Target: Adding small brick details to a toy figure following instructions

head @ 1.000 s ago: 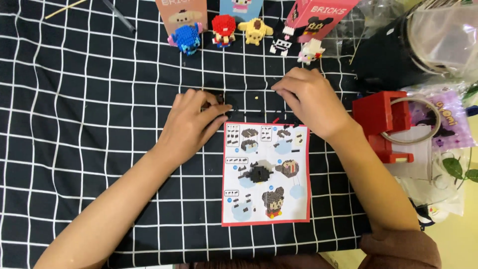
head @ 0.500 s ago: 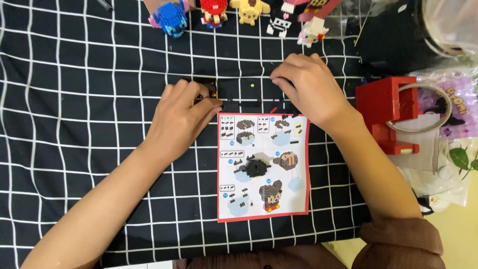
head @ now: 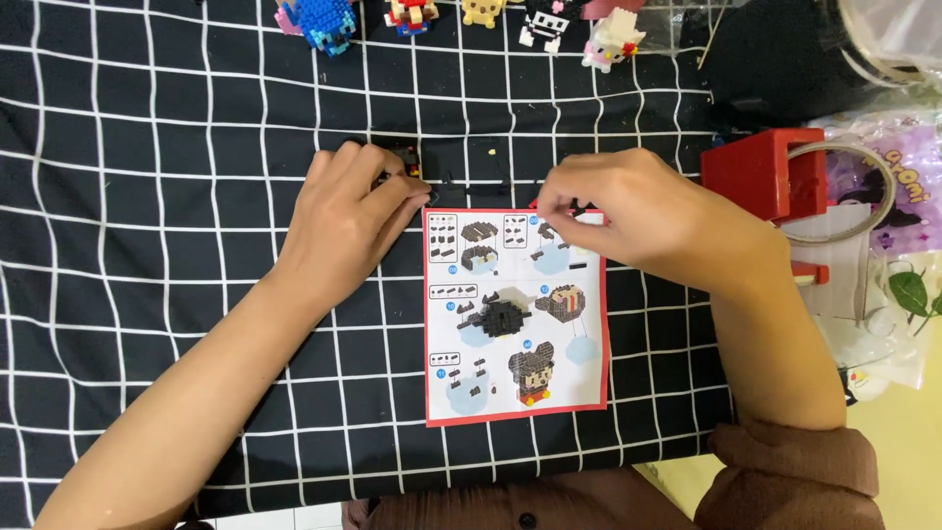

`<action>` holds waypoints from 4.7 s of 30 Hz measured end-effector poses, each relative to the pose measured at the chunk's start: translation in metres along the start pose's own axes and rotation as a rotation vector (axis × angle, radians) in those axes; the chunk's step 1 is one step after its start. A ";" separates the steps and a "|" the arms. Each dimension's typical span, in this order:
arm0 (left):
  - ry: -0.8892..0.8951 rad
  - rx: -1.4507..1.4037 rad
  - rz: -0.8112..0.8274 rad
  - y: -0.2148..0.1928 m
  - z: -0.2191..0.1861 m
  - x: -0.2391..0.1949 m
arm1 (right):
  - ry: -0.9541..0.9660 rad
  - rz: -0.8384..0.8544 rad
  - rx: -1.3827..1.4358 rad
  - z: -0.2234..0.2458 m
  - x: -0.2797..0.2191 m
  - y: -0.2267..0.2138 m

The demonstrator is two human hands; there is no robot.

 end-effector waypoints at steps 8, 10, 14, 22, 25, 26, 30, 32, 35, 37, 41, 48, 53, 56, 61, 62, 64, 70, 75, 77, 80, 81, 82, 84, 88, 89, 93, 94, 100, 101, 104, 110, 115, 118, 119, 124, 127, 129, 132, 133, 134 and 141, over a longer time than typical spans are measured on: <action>-0.020 -0.057 0.064 0.006 0.003 -0.002 | 0.051 0.065 -0.050 -0.010 0.004 0.012; -0.014 -0.051 0.081 0.009 0.003 -0.003 | 0.087 0.084 -0.060 -0.014 0.003 0.013; -0.017 -0.057 0.075 0.009 0.004 -0.003 | 0.100 0.079 -0.085 -0.022 0.001 0.007; 0.069 -0.139 0.043 -0.006 -0.007 0.005 | 0.122 -0.141 -0.248 -0.046 -0.013 -0.026; 0.258 -0.203 0.069 -0.008 -0.032 0.009 | 0.102 -0.108 -0.208 -0.042 -0.002 -0.017; 0.260 -0.204 0.069 -0.007 -0.033 0.008 | 0.104 -0.109 -0.209 -0.045 0.003 -0.015; 0.294 -0.241 0.152 0.002 -0.039 0.004 | -0.095 -0.180 -0.168 -0.038 0.016 -0.011; 0.288 -0.280 0.172 0.002 -0.040 0.004 | -0.144 -0.199 -0.162 -0.038 0.019 -0.010; 0.320 -0.264 0.131 -0.002 -0.045 0.004 | -0.152 -0.193 -0.199 -0.038 0.019 -0.008; 0.306 -0.258 0.142 0.000 -0.044 0.004 | -0.176 -0.206 -0.212 -0.033 0.017 -0.007; 0.320 -0.197 0.088 -0.004 -0.047 0.007 | -0.197 -0.127 -0.227 -0.027 0.018 0.004; 0.100 -0.188 0.009 -0.006 -0.028 0.012 | -0.126 -0.117 -0.307 -0.021 0.021 0.003; 0.081 -0.167 -0.012 -0.004 -0.026 0.011 | -0.142 -0.108 -0.319 -0.018 0.021 0.005; 0.094 -0.145 -0.047 -0.006 -0.023 0.006 | -0.226 -0.079 -0.323 -0.020 0.021 0.012; 0.177 -0.075 0.030 0.007 -0.026 -0.001 | -0.140 -0.082 -0.284 -0.040 0.019 0.014; 0.174 -0.072 0.033 0.006 -0.026 -0.001 | -0.144 -0.080 -0.282 -0.037 0.020 0.015; 0.188 -0.065 0.013 0.004 -0.027 0.000 | -0.071 -0.084 -0.237 -0.039 0.019 0.013; 0.235 -0.057 -0.019 -0.001 -0.032 0.001 | -0.064 -0.083 -0.229 -0.039 0.019 0.015; 0.264 -0.082 -0.029 -0.003 -0.034 0.001 | -0.056 -0.064 -0.232 -0.042 0.020 0.016; 0.273 -0.083 -0.037 -0.005 -0.035 0.002 | -0.080 -0.066 -0.234 -0.038 0.018 0.014; 0.306 -0.111 -0.026 -0.004 -0.037 0.000 | -0.059 -0.097 -0.211 -0.031 0.013 0.005; 0.305 -0.121 -0.014 -0.003 -0.037 -0.001 | -0.045 -0.089 -0.182 -0.026 0.011 0.002; 0.303 -0.131 -0.003 -0.002 -0.037 -0.001 | -0.031 -0.081 -0.153 -0.022 0.008 0.000; 0.305 -0.157 0.002 -0.003 -0.037 -0.001 | -0.028 -0.077 -0.156 -0.022 0.007 -0.003; 0.307 -0.196 0.039 -0.001 -0.038 0.001 | -0.040 -0.071 -0.193 -0.030 0.002 -0.005; 0.315 -0.199 0.036 -0.001 -0.038 0.000 | -0.035 -0.077 -0.197 -0.031 0.001 -0.006; 0.316 -0.167 0.066 0.004 -0.038 -0.002 | -0.023 -0.045 -0.190 -0.024 0.001 -0.002; 0.313 -0.159 0.084 0.005 -0.038 -0.002 | -0.006 -0.035 -0.177 -0.021 0.001 0.000; 0.340 -0.165 0.089 0.003 -0.040 -0.002 | -0.104 -0.207 -0.275 -0.026 -0.005 -0.017; 0.342 -0.166 0.088 0.003 -0.041 -0.002 | -0.103 -0.209 -0.276 -0.026 -0.002 -0.016; 0.338 -0.160 0.086 0.001 -0.041 0.000 | -0.185 -0.176 -0.202 -0.021 0.007 -0.005; 0.205 -0.245 0.116 -0.005 -0.033 0.007 | -0.152 -0.063 -0.205 -0.031 0.020 0.023; 0.047 -0.315 0.057 -0.006 -0.023 0.009 | -0.167 -0.090 -0.360 -0.026 0.017 0.028; 0.046 -0.317 0.079 -0.002 -0.022 0.006 | -0.118 -0.081 -0.327 -0.020 0.017 0.025; 0.045 -0.318 0.080 -0.004 -0.024 0.007 | -0.118 -0.080 -0.326 -0.021 0.018 0.025; 0.105 -0.304 0.083 -0.002 -0.032 0.009 | -0.093 -0.123 -0.207 -0.028 0.025 0.018; 0.123 -0.288 0.072 0.000 -0.032 0.006 | -0.077 -0.127 -0.225 -0.033 0.026 0.019; 0.115 -0.278 0.068 0.002 -0.031 0.005 | -0.113 -0.116 -0.315 -0.035 0.025 0.027; 0.093 -0.266 0.063 0.000 -0.028 0.007 | -0.113 -0.073 -0.343 -0.017 0.018 0.030; 0.074 -0.264 0.061 -0.002 -0.027 0.007 | -0.080 -0.037 -0.282 -0.010 0.016 0.031; 0.068 -0.260 0.060 -0.001 -0.025 0.007 | -0.086 -0.033 -0.282 -0.005 0.012 0.035; 0.088 -0.231 0.015 -0.004 -0.025 0.005 | -0.226 0.157 -0.122 0.019 0.010 0.084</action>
Point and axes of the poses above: each hand's wrist, its own x-axis towards the middle knuckle, its own y-axis out of the palm, z = x × y, the point moved 9 cm from there along x, towards the middle knuckle, and after that the axes turned 9 degrees about x, right-handed, at the moved point
